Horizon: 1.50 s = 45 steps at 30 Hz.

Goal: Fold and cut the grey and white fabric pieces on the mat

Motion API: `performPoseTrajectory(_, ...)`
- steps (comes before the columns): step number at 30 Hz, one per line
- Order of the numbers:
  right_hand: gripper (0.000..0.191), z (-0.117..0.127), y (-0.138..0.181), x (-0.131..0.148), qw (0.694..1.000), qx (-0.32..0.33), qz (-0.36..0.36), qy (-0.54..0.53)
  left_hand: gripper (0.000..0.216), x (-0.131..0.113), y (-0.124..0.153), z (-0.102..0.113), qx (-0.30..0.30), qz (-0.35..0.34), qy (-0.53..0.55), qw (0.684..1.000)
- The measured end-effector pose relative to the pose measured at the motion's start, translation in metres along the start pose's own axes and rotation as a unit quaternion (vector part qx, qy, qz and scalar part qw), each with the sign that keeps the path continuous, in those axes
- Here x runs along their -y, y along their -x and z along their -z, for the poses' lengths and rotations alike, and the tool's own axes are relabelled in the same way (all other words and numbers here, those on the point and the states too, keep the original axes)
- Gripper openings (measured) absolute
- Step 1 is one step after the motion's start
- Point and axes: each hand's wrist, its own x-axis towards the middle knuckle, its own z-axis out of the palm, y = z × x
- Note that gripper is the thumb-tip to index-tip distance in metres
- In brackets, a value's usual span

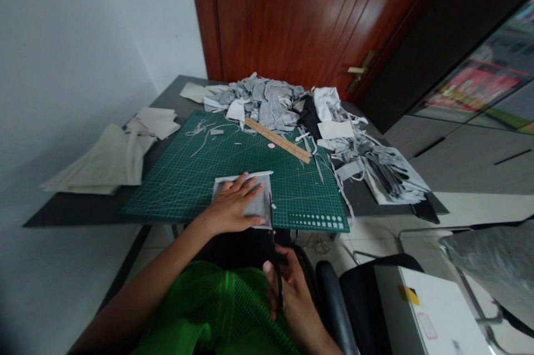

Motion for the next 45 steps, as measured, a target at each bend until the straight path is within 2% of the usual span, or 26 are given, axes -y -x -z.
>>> performPoseTrajectory(7, 0.071, -0.001, 0.000, -0.001, 1.000, -0.007, -0.001, -0.005, 0.091, 0.002, 0.000, -0.004, -0.012, -0.006, -0.007, 1.000)
performPoseTrajectory(17, 0.075, -0.004, 0.002, 0.007, 1.000, -0.015, -0.006, 0.004, 0.091, 0.000, 0.000, 0.000, -0.003, -0.002, -0.015, 1.000)
performPoseTrajectory(27, 0.069, -0.001, 0.000, -0.002, 1.000, -0.009, 0.021, 0.012, 0.089, 0.001, 0.000, -0.002, -0.020, -0.008, -0.004, 1.000)
performPoseTrajectory(31, 0.072, 0.001, -0.002, -0.002, 1.000, -0.002, 0.007, 0.001, 0.090, -0.001, 0.001, 0.001, -0.015, -0.003, -0.010, 1.000)
performPoseTrajectory(35, 0.075, 0.008, -0.002, -0.003, 1.000, 0.017, -0.005, -0.009, 0.092, -0.009, 0.009, -0.004, -0.017, 0.014, -0.014, 1.000)
performPoseTrajectory(40, 0.074, 0.020, 0.008, -0.015, 0.999, 0.034, -0.010, -0.025, 0.102, -0.030, 0.026, -0.014, -0.033, 0.060, -0.035, 0.997)
performPoseTrajectory(45, 0.070, 0.024, 0.014, -0.016, 0.997, 0.040, -0.020, -0.065, 0.076, -0.043, 0.026, -0.004, -0.074, 0.058, -0.059, 0.994)
